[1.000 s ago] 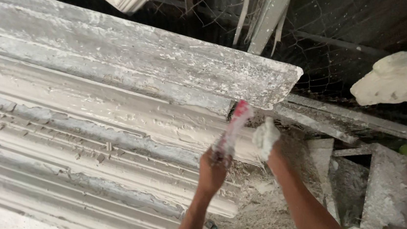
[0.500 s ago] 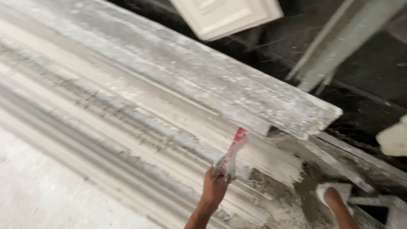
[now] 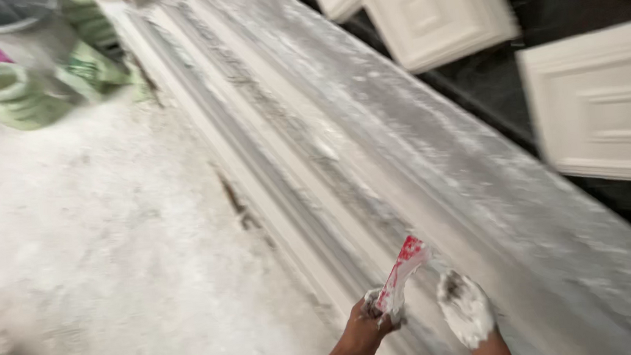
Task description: The person mixes a white plaster slurry in a plastic bucket, scoops the slurry by hand and smears it onto a decorative plaster cornice molding on the workbench. They then rinse their hands and a pink cup at a tap, scoop gypsum powder from a bag into a bowl, and return to the molding.
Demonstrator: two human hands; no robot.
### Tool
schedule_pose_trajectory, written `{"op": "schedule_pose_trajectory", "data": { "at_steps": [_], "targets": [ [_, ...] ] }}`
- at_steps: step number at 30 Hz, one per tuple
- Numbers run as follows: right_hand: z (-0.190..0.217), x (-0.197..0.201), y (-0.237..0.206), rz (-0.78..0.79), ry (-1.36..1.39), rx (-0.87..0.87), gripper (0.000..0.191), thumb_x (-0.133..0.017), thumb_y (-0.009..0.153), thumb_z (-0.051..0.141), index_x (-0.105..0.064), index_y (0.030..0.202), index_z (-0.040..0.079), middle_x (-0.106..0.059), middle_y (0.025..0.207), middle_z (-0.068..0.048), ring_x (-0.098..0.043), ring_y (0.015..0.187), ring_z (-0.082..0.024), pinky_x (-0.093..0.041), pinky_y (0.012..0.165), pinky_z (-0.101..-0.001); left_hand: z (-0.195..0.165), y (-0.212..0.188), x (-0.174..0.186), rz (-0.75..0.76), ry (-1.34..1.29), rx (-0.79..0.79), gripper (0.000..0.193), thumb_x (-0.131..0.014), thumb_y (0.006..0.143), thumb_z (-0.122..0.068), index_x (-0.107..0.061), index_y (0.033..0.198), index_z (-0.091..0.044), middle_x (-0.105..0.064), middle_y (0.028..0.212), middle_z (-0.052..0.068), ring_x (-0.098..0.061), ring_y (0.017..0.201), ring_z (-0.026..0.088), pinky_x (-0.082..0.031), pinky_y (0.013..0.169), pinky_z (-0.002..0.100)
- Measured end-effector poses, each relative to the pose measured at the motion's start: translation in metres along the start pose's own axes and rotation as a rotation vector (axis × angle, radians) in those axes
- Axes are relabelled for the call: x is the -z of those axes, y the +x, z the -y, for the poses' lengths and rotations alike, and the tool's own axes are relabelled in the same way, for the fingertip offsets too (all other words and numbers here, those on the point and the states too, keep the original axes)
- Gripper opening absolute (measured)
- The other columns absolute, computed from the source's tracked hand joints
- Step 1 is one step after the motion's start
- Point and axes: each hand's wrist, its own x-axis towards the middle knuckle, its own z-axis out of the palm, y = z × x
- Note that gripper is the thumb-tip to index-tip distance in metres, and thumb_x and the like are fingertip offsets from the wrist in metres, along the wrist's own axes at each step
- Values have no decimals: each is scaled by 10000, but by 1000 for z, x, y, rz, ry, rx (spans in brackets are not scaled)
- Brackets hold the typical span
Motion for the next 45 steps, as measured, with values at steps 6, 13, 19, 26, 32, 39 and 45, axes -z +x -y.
{"op": "schedule_pose_trajectory", "data": {
  "at_steps": [6, 13, 19, 26, 32, 39, 45],
  "targets": [
    [-188, -223, 62, 168, 70, -382, 169, -565, 1042, 187, -660, 1029, 47, -672, 908, -78, -626, 795, -196, -507, 702, -334, -171, 6, 190, -155, 55, -83, 345, -709, 921, -76, -626, 1251, -18, -743, 1039, 28, -697, 946, 144, -585, 864, 344],
    [-322, -427, 147, 310, 88, -643, 192, -565, 1005, 183, -665, 1020, 19, -681, 899, -102, -642, 789, -223, -527, 714, -349, -329, 1, 365, -504, 10, -213, 408, -624, 940, -50, -537, 1337, -5, -726, 1067, 101, -714, 957, 226, -595, 876, 365],
    [-406, -547, 258, 297, 84, -712, 215, -564, 974, 179, -668, 1012, -5, -689, 891, -124, -656, 784, -246, -543, 724, -362, -384, 28, 497, -702, -195, -278, 476, -593, 929, -19, -465, 1387, -23, -720, 1035, 164, -731, 913, 293, -583, 799, 401],
    [-489, -706, 384, 159, 14, -828, 205, -556, 1002, 181, -654, 1042, 5, -690, 923, -97, -671, 829, -222, -545, 745, -351, -502, 77, 616, -791, -330, -321, 556, -672, 912, -75, -467, 1428, -48, -712, 1031, 148, -725, 900, 271, -577, 767, 379],
    [-549, -829, 466, 299, -126, -787, 210, -566, 997, 208, -641, 981, 12, -650, 833, -88, -618, 735, -225, -522, 684, -364, -597, 119, 719, -799, -449, -432, 599, -642, 867, -115, -400, 1414, -105, -730, 1105, 198, -753, 911, 326, -599, 800, 441],
    [-627, -940, 552, 419, -238, -528, 218, -562, 1004, 227, -596, 923, 28, -609, 771, -93, -570, 662, -220, -472, 623, -360, -723, 205, 846, -632, -149, -299, 518, -725, 867, -138, -528, 1339, -57, -758, 1035, 133, -756, 890, 283, -613, 775, 430],
    [-634, -1004, 614, 274, -374, -368, 215, -573, 1002, 226, -612, 938, 24, -619, 773, -85, -546, 639, -180, -457, 620, -343, -844, 286, 921, -475, 185, -121, 386, -682, 944, -100, -585, 1310, -27, -738, 1021, 117, -749, 895, 216, -632, 760, 378]
  ]
}}
